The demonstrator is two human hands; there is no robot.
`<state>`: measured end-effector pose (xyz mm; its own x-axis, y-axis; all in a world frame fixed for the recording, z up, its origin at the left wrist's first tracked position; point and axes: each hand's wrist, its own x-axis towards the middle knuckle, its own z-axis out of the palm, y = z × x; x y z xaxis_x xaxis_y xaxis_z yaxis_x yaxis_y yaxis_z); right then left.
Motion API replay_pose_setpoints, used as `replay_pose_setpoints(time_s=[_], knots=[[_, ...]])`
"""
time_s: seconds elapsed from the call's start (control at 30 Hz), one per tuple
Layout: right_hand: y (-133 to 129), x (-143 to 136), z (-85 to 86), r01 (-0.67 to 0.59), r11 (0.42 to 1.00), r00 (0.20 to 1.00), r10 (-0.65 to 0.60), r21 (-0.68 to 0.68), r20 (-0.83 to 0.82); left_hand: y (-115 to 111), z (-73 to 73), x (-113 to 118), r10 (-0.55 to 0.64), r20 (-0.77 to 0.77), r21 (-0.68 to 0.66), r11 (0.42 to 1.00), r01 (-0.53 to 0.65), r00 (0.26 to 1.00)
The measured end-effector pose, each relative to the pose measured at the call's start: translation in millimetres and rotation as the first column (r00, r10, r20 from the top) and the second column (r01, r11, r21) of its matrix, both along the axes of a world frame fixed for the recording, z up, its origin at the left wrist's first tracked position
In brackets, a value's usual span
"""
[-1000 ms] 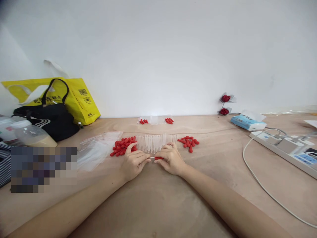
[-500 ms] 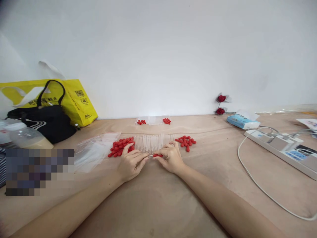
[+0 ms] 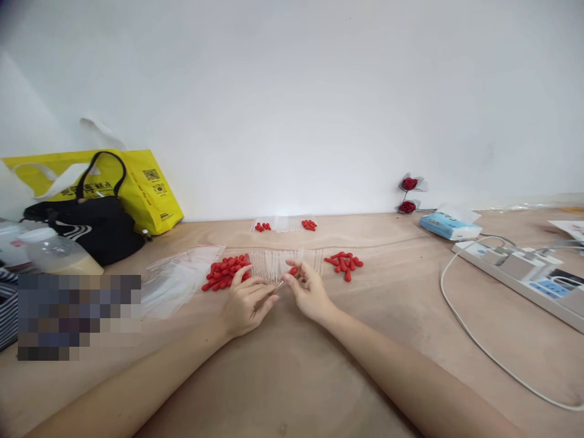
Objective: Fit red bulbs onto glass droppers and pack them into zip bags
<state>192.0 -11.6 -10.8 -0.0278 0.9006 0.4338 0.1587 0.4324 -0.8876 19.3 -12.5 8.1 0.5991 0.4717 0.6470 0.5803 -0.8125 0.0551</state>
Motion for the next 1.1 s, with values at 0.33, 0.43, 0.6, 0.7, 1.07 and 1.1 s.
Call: replay_pose_setpoints(time_s=[0.33,0.43,0.6,0.7,1.07,1.1], knots=[[65.1,73.9,33.6,0.509,0.850,0.785,-0.395,-0.133,0.478,0.4,0.3,-6.0,0.003,-0.021,-0.130,0.991,-0.006,1.000],[74.0,74.1,25.1,0.598,0.797,0.627,-0.398,-0.086,0.670,0.6,-0.9,-4.7,0.020,-0.039,-0.146,0.989,-0.025,0.999],[78.4,71.2,15.2,0.654,0.755,0.476,-0.370,-0.040,0.798,0.1,-0.1,-4.9,0.011,-0.038,-0.175,0.984,-0.018,0.999],[79.5,73.9,15.2,0.644,0.763,0.451,-0.335,-0.042,0.827,0.1,0.8,-4.9,0.000,-0.033,-0.177,0.984,-0.005,0.999],[80.8,69.1,14.6,0.592,0.804,0.476,-0.291,-0.057,0.830,0.2,-0.4,-4.5,0.001,-0.032,-0.181,0.983,-0.007,0.999],[80.2,69.1,14.9,0.583,0.810,0.490,-0.296,-0.056,0.820,-0.2,-0.1,-4.5,-0.001,-0.031,-0.183,0.983,-0.005,1.000]])
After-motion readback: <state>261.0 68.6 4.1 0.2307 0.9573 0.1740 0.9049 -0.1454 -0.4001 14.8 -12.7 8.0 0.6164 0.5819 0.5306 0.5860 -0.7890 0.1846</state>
